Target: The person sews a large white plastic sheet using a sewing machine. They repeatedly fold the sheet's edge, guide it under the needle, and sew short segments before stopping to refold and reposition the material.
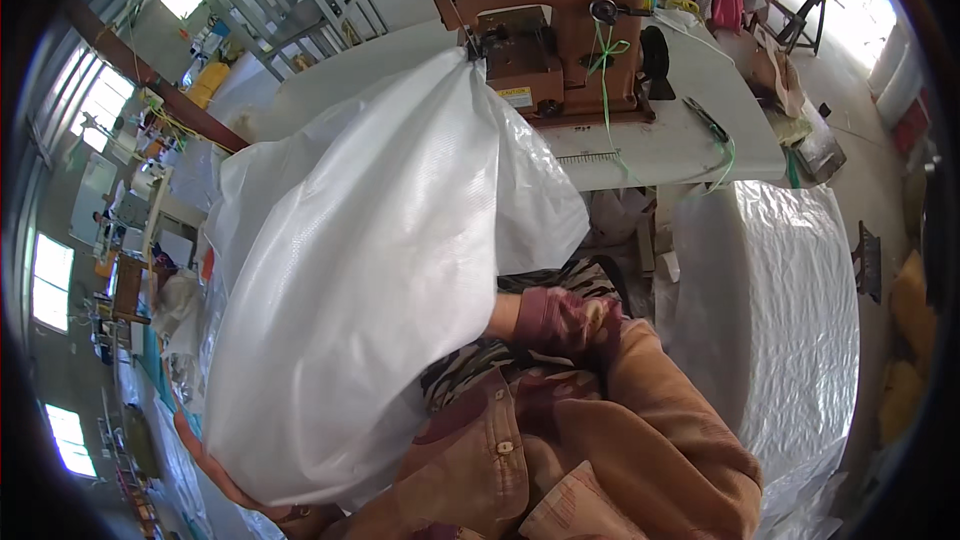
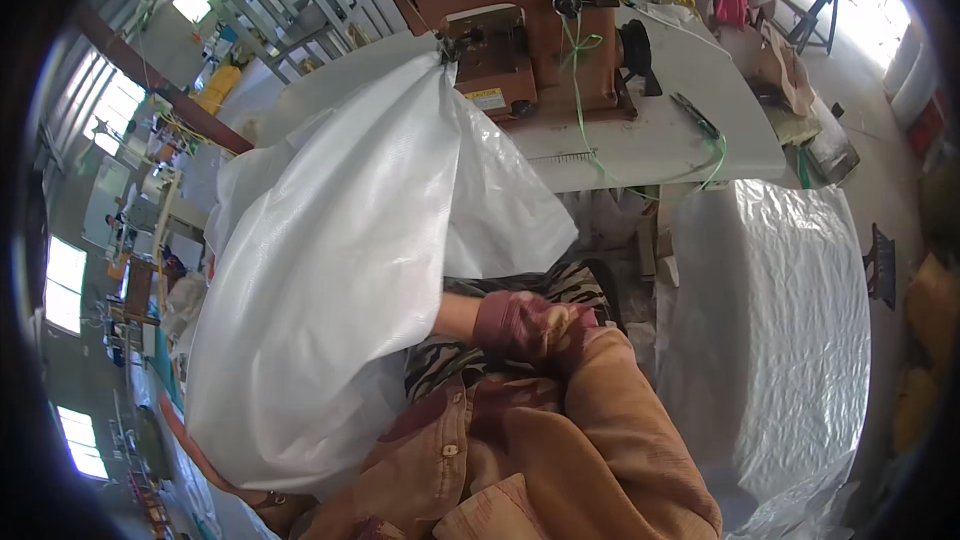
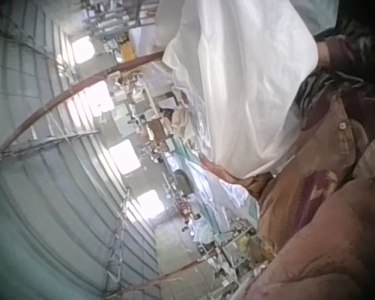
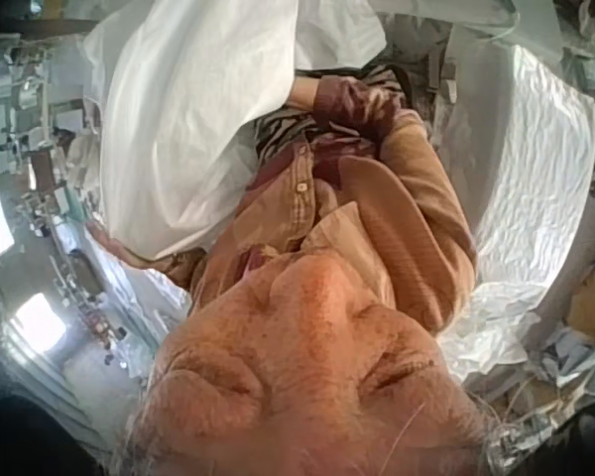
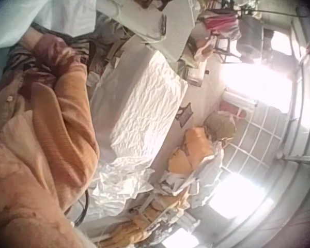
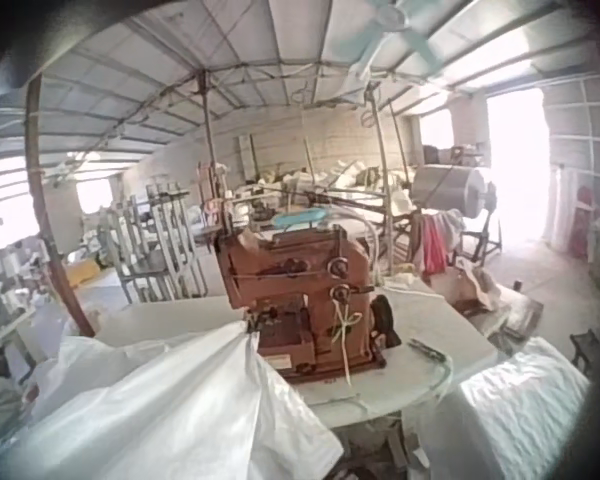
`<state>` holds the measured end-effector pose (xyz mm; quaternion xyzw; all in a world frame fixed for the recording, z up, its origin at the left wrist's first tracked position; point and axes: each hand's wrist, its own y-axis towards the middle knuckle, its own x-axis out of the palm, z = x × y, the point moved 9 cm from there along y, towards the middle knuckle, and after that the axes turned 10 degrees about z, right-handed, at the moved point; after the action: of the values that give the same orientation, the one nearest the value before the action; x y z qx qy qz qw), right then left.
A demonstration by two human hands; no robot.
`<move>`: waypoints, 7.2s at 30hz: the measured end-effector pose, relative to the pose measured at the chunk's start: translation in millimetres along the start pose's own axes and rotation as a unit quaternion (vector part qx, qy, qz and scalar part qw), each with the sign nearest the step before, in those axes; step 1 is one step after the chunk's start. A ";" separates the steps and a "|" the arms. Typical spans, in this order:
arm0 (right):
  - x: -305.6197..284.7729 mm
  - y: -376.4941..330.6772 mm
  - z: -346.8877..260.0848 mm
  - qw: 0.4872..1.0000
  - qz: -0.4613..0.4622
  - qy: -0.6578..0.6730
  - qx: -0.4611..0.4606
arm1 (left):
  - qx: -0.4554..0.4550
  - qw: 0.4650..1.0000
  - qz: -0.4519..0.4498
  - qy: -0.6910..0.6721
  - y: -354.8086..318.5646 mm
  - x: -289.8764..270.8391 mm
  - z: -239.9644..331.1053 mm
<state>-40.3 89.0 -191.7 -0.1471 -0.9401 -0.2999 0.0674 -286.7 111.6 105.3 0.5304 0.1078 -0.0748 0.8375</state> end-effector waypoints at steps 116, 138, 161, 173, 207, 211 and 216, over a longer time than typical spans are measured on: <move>-77.9 -11.3 0.3 0.892 0.178 -0.362 0.203 | 0.076 0.960 -0.252 -0.100 54.6 188.9 46.8; -13.9 25.7 34.7 0.950 0.010 -0.112 0.291 | 0.281 0.831 -0.474 -0.077 -75.1 231.8 14.9; 127.5 -11.2 -56.8 0.883 -0.170 -0.377 -0.221 | 0.198 0.860 -0.466 -0.062 -60.0 225.3 28.5; -49.3 -36.4 31.0 0.936 0.156 -0.086 0.304 | 0.111 0.959 -0.261 -0.009 -139.6 234.6 -22.2; -42.0 50.0 -139.9 0.745 -0.189 -0.637 -0.054 | -0.218 0.934 -0.192 -0.209 -170.8 232.5 -39.0; -42.9 43.7 -143.4 0.739 -0.206 -0.636 -0.084 | -0.209 0.948 -0.151 -0.186 -166.8 234.1 -43.2; -42.3 41.5 -146.4 0.723 -0.229 -0.649 -0.062 | -0.191 0.966 -0.083 -0.154 -160.8 235.2 -45.3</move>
<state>18.5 25.8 -59.4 -0.0896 -0.7383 -0.1950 -0.6394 -102.8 81.5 -114.9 0.3322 0.0329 -0.2027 0.9206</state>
